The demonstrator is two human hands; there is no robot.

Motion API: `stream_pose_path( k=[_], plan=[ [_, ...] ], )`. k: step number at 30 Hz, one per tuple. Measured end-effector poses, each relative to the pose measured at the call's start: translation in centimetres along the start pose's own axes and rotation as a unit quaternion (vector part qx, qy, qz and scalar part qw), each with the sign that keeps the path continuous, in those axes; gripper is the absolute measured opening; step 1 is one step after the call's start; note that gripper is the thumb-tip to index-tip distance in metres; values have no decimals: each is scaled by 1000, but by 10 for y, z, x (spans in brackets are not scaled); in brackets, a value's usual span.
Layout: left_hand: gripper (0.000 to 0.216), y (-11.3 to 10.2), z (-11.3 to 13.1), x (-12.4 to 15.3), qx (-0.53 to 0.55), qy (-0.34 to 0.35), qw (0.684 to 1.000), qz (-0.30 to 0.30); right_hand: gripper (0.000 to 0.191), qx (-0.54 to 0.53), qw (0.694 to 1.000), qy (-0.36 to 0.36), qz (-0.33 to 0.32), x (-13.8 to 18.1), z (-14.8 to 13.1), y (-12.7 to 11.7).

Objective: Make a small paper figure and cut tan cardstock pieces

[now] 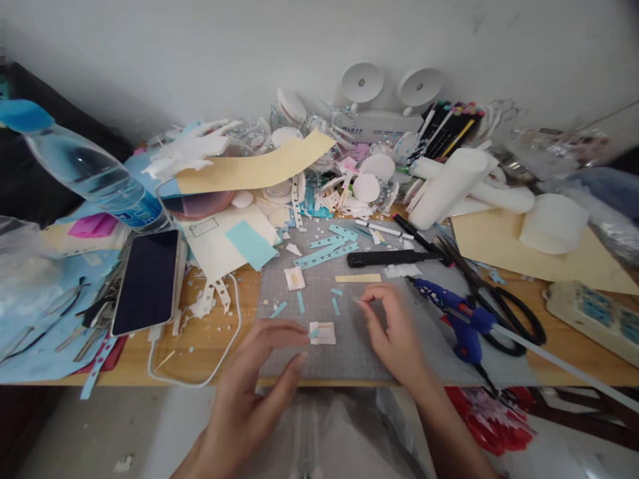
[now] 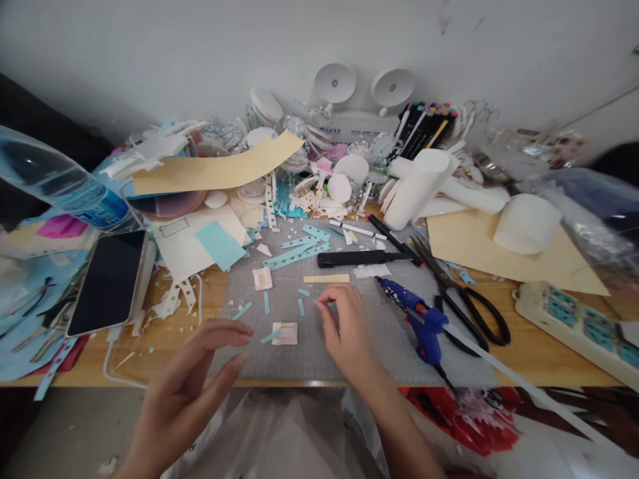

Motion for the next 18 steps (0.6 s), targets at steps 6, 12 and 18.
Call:
stream_pose_path(
  k=[6, 12, 18],
  plan=[
    [15, 27, -4, -27, 50, -29, 998, 21, 7, -186, 982, 4, -31, 13, -20, 0],
    [8, 51, 3, -35, 58, -6, 997, -51, 8, -304, 947, 27, -98, 25, -23, 6],
    [9, 52, 11, -35, 54, 19, 996, -64, 10, -300, 946, 16, -126, 30, -21, 8]
  ],
)
Point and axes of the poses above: each hand's wrist, its own x-axis away from the middle knuckle, its own y-axis out of the palm, z = x × y, the point moved 9 cm from there along -x, towards the middle knuckle, and after that the axes turned 9 degrees about y, right-handed, at the moved point
